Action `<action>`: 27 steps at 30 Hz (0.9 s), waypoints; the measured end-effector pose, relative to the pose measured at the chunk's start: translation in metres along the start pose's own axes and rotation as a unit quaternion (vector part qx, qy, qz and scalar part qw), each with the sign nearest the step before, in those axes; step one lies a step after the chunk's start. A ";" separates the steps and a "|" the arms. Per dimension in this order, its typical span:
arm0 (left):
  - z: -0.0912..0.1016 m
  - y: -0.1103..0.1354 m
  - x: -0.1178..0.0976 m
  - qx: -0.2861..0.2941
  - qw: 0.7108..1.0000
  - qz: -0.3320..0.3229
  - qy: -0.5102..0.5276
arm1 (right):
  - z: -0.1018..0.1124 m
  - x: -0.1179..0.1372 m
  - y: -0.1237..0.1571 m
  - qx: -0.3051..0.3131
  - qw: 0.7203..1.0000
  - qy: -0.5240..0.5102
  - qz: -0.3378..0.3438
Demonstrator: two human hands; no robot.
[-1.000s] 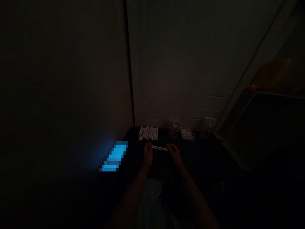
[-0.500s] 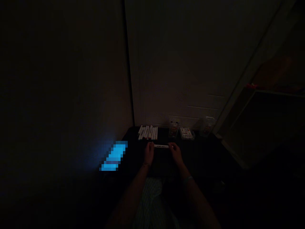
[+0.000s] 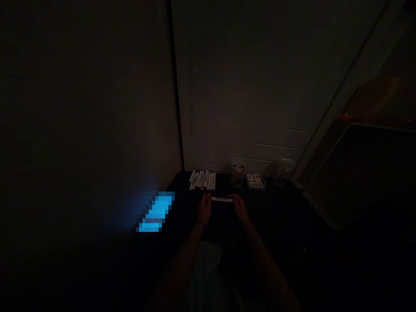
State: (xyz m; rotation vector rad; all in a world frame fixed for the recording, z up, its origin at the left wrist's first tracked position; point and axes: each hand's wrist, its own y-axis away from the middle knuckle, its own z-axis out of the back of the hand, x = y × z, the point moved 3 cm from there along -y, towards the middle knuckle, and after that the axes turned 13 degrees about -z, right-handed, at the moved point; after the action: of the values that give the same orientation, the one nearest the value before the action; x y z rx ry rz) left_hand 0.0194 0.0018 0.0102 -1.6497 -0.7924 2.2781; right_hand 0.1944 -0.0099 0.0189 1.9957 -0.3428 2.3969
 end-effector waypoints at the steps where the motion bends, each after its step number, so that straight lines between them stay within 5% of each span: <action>1: 0.000 0.000 0.000 -0.002 1.000 0.000 0.000 | 0.000 0.000 0.000 0.001 1.000 0.002 -0.001; 27: 0.001 0.001 -0.001 -0.006 1.000 -0.012 0.026 | 0.002 -0.015 -0.005 -0.036 0.999 -0.025 -0.020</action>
State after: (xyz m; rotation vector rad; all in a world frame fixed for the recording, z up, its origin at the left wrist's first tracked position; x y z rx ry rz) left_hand 0.0192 0.0008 0.0106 -1.6890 -0.8117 2.2100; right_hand 0.1999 -0.0034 0.0060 2.0145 -0.3804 2.2824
